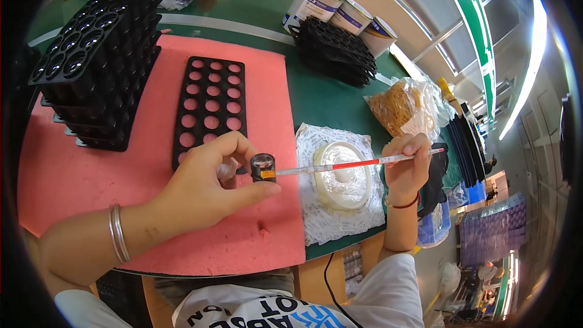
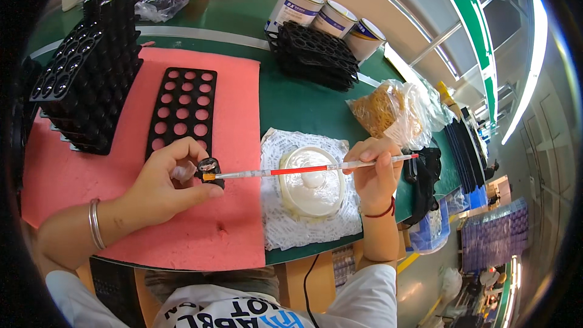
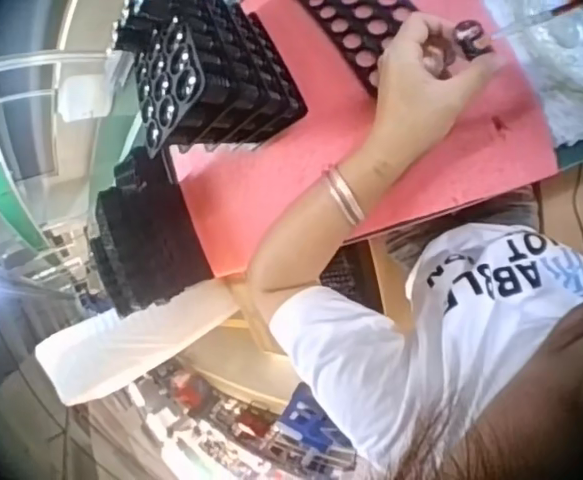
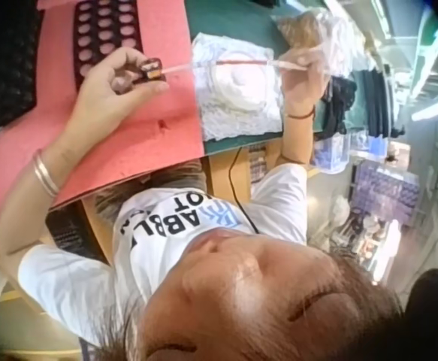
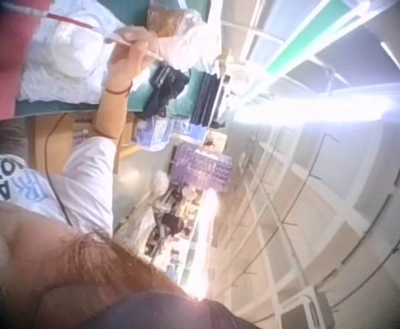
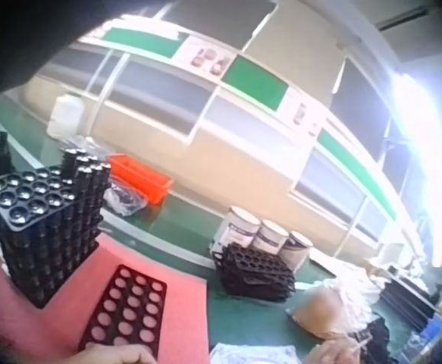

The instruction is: Applying adhesive to small cylindrical components using a brush and organizing them in a tray.

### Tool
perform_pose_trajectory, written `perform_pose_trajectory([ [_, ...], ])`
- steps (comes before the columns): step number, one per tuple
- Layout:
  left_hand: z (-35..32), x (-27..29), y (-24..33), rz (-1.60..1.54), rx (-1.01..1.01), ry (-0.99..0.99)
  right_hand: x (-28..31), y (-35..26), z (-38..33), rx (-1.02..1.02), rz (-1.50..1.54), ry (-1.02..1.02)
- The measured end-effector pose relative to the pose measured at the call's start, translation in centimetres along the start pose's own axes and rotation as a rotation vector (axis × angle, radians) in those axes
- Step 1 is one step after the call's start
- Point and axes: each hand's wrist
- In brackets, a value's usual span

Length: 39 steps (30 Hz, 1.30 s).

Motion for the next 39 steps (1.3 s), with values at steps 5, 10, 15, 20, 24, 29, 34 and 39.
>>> perform_pose_trajectory([
  [5, 0.1, 0.0, -0.5, -0.025, -0.043, 0.024, -0.1, 0.0, 0.0, 0.018, -0.025, 0.013],
  [10, 0.2, -0.1, -0.8, -0.044, -0.046, 0.033, 0.1, 0.0, 0.3, 0.039, -0.043, 0.027],
  [15, 0.1, -0.2, -0.6, -0.1, -0.029, 0.032, 0.3, 0.0, 0.4, 0.037, -0.043, 0.045],
  [20, 0.0, -0.4, -0.3, -0.104, -0.063, 0.021, 0.3, -0.1, 0.5, 0.04, -0.051, 0.077],
  [24, -0.2, -0.2, 0.1, -0.069, -0.045, 0.026, 0.3, -0.1, 0.6, 0.027, -0.047, 0.078],
  [29, -0.2, -0.1, -0.1, -0.026, -0.064, 0.015, 0.4, 0.0, 0.8, 0.024, -0.037, 0.092],
  [34, -0.1, -0.3, 0.0, -0.074, -0.056, -0.007, 0.5, 0.0, 0.8, 0.007, -0.024, 0.107],
  [39, -0.2, -0.4, 0.1, -0.114, -0.04, 0.019, 1.1, 0.1, 1.0, 0.013, -0.011, 0.193],
])
Point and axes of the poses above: each hand's wrist, its own z-axis towards the middle knuckle, its own x-axis out of the back of the hand, y = z × x, and after that the axes turned 13 degrees about y, right-handed
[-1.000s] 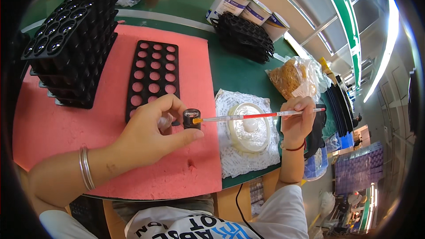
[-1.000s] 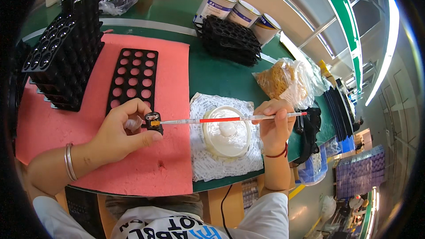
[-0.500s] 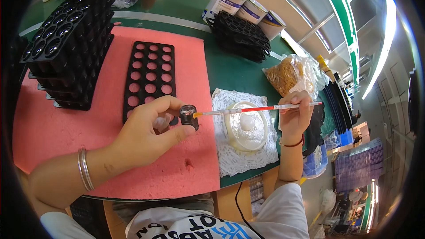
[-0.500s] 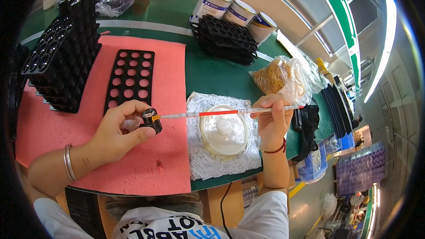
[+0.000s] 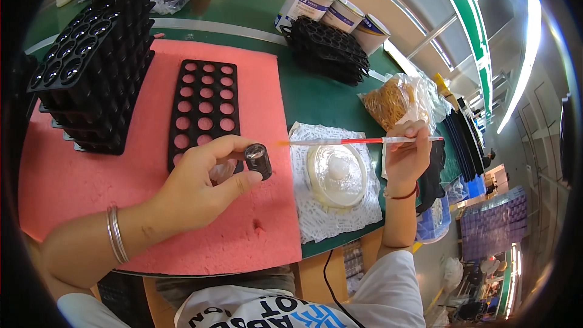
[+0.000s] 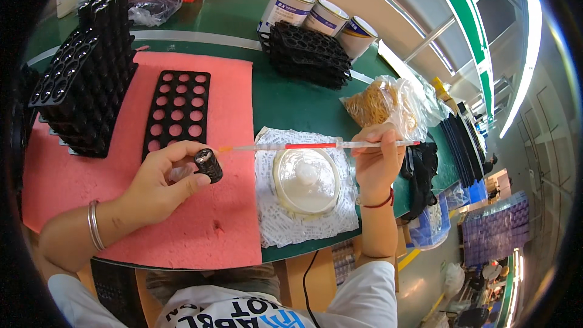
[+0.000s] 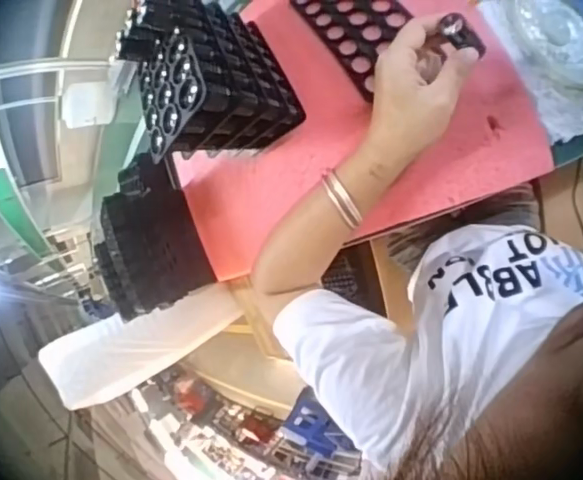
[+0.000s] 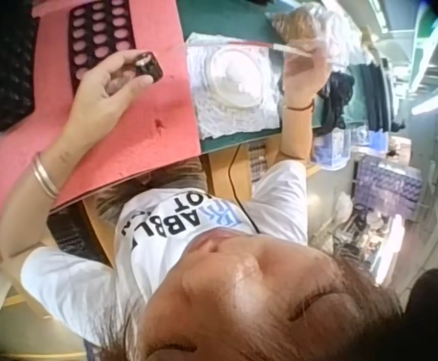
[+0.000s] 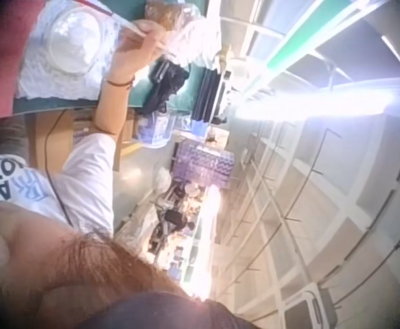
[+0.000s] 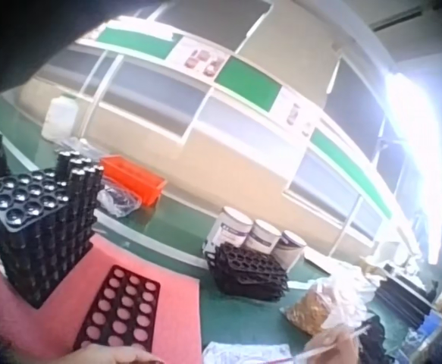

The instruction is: Applying adhesive to small cylindrical components using a brush and organizing them in a tray.

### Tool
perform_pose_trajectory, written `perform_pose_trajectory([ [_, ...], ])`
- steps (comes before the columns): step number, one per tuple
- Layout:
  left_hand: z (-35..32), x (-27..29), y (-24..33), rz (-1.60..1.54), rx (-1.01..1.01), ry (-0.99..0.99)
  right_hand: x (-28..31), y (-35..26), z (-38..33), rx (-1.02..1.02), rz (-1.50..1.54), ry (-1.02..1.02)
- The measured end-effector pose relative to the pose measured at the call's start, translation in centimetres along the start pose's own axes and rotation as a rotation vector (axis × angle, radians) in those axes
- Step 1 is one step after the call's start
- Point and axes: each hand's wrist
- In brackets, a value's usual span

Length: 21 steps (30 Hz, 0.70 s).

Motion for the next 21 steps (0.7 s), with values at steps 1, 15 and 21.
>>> perform_pose_trajectory([
  [1, 0.0, 0.0, 0.0, -0.008, 0.0, -0.003, 0.0, -0.1, 0.1, -0.025, 0.047, 0.028],
  [15, 0.0, 0.2, 0.1, 0.087, 0.032, -0.021, -0.7, 0.0, -0.5, -0.086, 0.043, -0.074],
  [21, 0.0, 0.0, -0.1, 0.054, -0.008, -0.013, -1.0, -0.1, -0.4, -0.087, 0.001, -0.016],
])
Point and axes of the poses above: each hand's wrist, its own z-axis towards the middle knuckle, its own x-axis out of the back of the hand, y = z × x, and after that the axes turned 13 degrees about y, right-handed
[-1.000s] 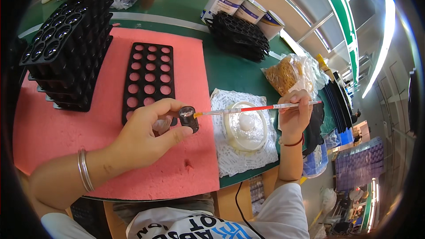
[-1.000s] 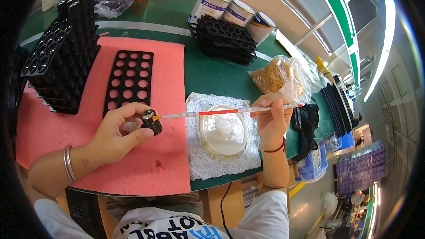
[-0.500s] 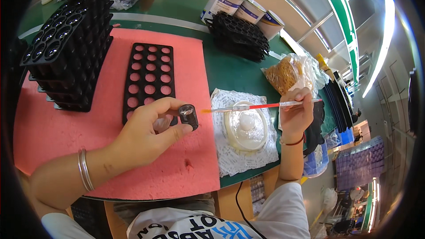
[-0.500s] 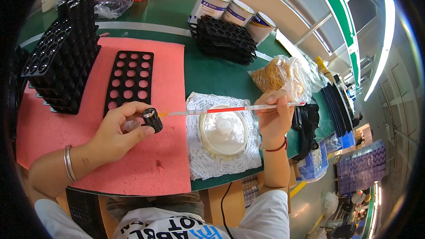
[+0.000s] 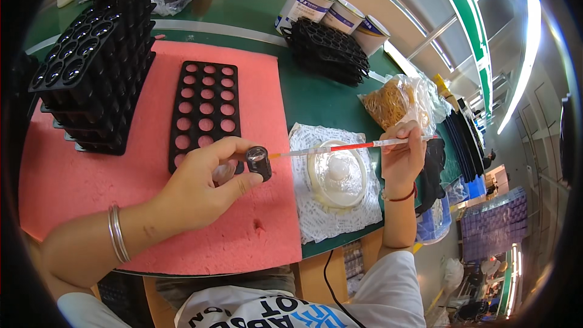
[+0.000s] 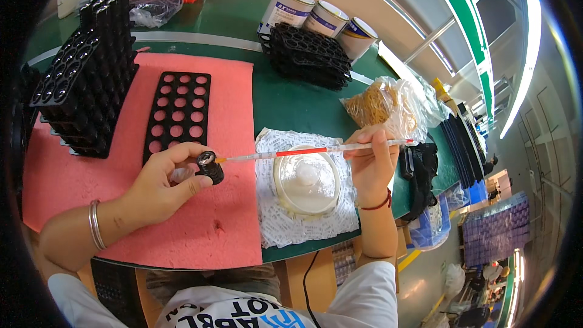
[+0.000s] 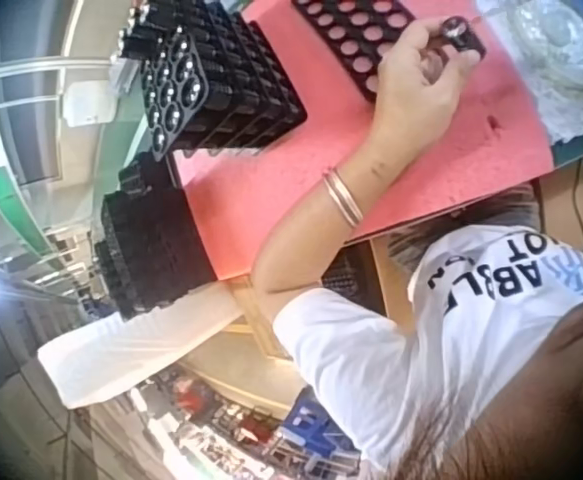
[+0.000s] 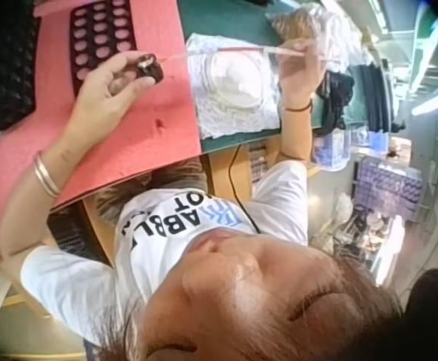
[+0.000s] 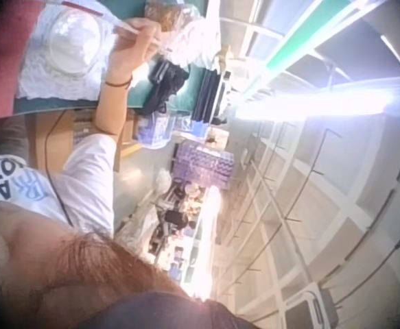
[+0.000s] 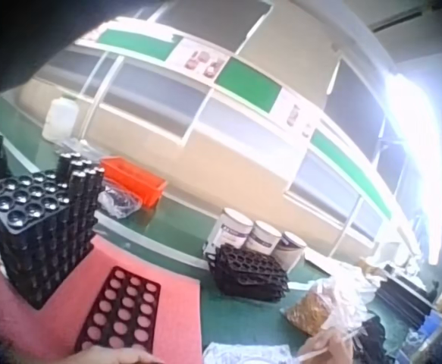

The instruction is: Applying adhesive to small cylindrical components using a brush and organizing them in a tray.

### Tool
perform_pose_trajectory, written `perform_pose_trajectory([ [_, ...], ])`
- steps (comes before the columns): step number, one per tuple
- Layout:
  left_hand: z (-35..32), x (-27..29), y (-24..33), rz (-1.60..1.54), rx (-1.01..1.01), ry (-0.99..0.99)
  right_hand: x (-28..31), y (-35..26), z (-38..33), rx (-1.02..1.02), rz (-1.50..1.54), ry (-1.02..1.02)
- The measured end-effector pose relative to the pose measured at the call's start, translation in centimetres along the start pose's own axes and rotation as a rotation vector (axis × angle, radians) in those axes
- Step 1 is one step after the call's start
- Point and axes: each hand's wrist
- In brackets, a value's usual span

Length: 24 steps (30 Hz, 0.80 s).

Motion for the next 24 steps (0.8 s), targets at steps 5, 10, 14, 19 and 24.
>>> perform_pose_trajectory([
  [5, 0.1, 0.1, -0.2, -0.012, 0.014, -0.019, 0.3, 0.0, 0.2, -0.012, 0.047, 0.02],
  [10, 0.1, 0.2, 0.0, 0.021, 0.043, -0.024, 0.2, 0.1, 0.2, -0.015, 0.057, -0.014],
  [14, 0.0, 0.1, 0.0, 0.024, 0.004, -0.003, 0.0, 0.0, 0.1, -0.023, 0.001, 0.027],
  [19, -0.1, 0.2, 0.6, 0.255, -0.18, -0.031, 0.5, -0.2, 0.2, -0.022, 0.027, 0.108],
  [24, -0.3, 0.8, 3.5, 0.67, -0.863, 0.04, 0.3, -0.3, 0.4, -0.016, 0.082, 0.168],
])
Point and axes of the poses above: each hand's wrist, its own z-axis towards the middle knuckle, its own x-axis out of the back of the hand, y = z × x, and after that the axes turned 13 degrees about y, right-handed
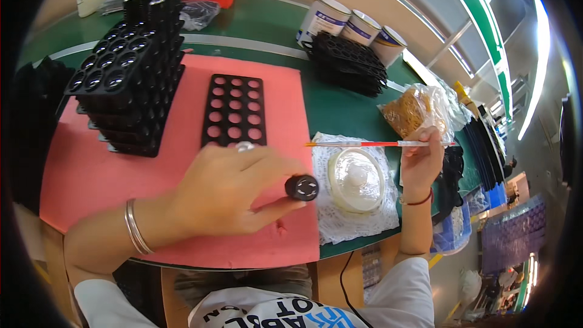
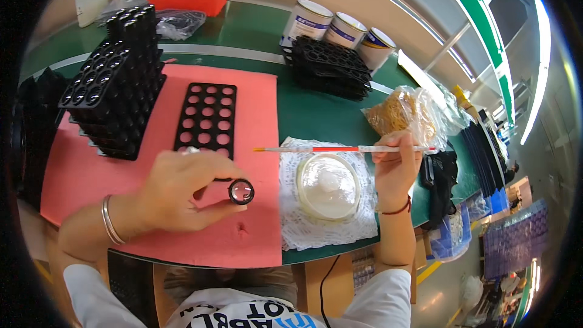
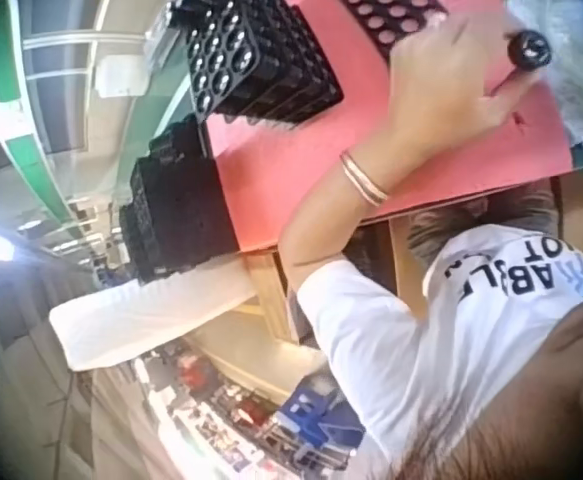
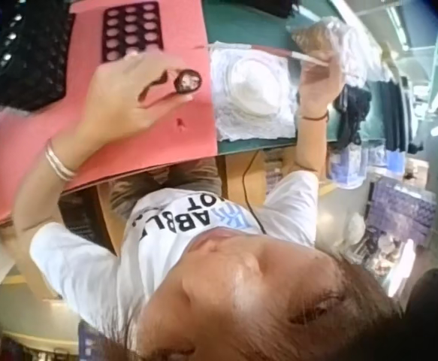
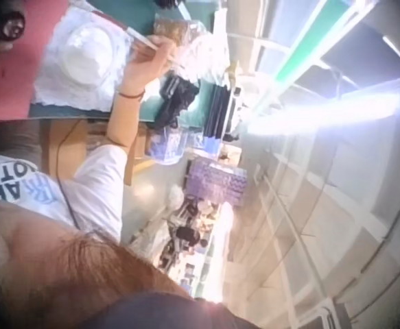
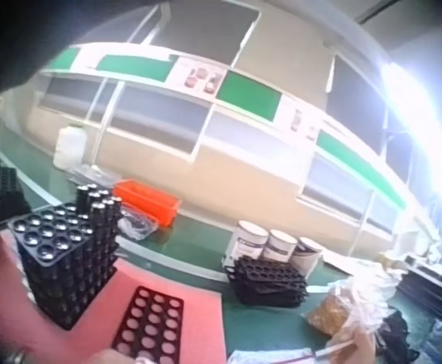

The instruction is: Applying adhesive to small cylindrical components using a brush and organizing them in a tray.

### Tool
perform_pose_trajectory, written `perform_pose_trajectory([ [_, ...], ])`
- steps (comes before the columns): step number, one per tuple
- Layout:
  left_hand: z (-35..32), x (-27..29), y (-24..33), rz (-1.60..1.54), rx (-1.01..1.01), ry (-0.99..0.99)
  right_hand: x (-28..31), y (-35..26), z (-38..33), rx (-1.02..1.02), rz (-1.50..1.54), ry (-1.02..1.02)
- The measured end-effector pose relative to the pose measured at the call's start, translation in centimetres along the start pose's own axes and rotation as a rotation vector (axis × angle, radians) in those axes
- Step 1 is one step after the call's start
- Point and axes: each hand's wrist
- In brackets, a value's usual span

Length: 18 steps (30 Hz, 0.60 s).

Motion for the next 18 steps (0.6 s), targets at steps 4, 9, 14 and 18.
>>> perform_pose_trajectory([
  [4, 3.4, 3.9, 1.0, 0.273, -0.333, 0.314, -0.3, -0.1, -0.1, 0.001, -0.002, -0.002],
  [9, 7.2, 11.2, 0.1, 0.647, 0.11, 0.524, 0.1, -0.2, -0.1, 0.025, 0.009, 0.001],
  [14, 6.9, 16.9, -8.3, 0.693, 0.261, 0.292, -0.3, -0.2, -0.1, 0.037, -0.012, 0.021],
  [18, 7.1, 16.5, -10.0, 0.711, 0.399, 0.201, 0.3, -0.2, 0.1, 0.051, -0.05, 0.013],
])
Point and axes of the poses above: each hand's wrist, its own z-axis towards the middle knuckle, its own x-axis out of the back of the hand, y = z × x, and after that the axes turned 13 degrees about y, right-handed
